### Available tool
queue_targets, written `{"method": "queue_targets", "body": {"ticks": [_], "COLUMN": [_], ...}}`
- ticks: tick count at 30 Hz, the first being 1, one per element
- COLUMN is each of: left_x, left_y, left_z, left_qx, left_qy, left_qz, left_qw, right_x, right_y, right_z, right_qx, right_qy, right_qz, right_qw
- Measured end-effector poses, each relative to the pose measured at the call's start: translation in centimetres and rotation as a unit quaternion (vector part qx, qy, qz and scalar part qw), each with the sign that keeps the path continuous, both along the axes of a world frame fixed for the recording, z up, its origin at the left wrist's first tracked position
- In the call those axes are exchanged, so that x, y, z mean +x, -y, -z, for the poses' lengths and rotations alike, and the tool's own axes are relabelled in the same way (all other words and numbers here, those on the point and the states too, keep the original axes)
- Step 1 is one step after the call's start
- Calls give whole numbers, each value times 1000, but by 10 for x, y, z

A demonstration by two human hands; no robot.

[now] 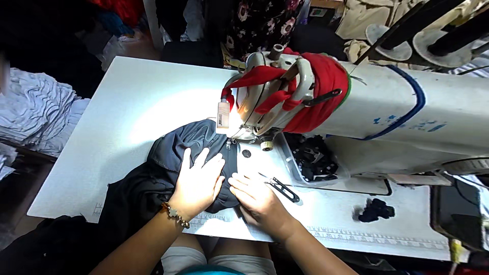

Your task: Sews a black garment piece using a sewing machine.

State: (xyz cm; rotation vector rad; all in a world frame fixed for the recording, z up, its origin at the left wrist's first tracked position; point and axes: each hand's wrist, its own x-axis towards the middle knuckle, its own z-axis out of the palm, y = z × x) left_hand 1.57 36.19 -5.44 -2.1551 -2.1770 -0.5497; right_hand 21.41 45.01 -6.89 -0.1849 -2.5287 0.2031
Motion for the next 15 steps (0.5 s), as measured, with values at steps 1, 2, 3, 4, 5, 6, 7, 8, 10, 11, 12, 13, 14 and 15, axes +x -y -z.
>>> {"method": "queue_targets", "body": {"ticks": [1, 2, 3, 4, 5, 6, 7, 8, 10, 11, 12, 13, 14, 15], "left_x": [0, 0, 0, 0, 0, 0, -1, -1, -3, -4, -5, -5, -5, -5], "left_y": [0, 0, 0, 0, -1, -1, -2, -4, -8, -9, -10, -11, -12, -11], "left_z": [0, 0, 0, 0, 0, 0, -1, -2, -2, -2, -2, -3, -2, -2], "left_qx": [2, 2, 0, -1, -2, -6, -11, -17, -13, -12, -12, -14, -12, -13], "left_qy": [0, -2, -3, -4, -3, -3, -4, -4, -3, -3, -4, -5, -6, -5], "left_qz": [0, -2, -3, -3, -3, -3, -3, -4, -2, -1, 0, 0, 1, 1], "left_qw": [1000, 1000, 1000, 1000, 1000, 1000, 1000, 1000, 1000, 1000, 1000, 1000, 1000, 1000], "right_x": [0, 0, 0, 1, 1, 0, 0, -1, -3, -3, -3, -4, -4, -4], "right_y": [0, -1, -1, -1, -1, -2, -3, -4, -6, -8, -9, -10, -10, -10], "right_z": [0, 1, 1, 1, 1, 1, 1, 1, 2, 1, 1, 1, 1, 1], "right_qx": [-3, -4, -6, -8, -9, -10, -12, -15, -20, -20, -20, -20, -21, -23], "right_qy": [0, -1, -1, 1, 2, 2, 2, 2, 5, 6, 5, 4, 3, 3], "right_qz": [1, 2, 2, 3, 4, 5, 7, 8, 14, 16, 17, 17, 18, 19], "right_qw": [1000, 1000, 1000, 1000, 1000, 1000, 1000, 1000, 1000, 1000, 1000, 1000, 1000, 1000]}}
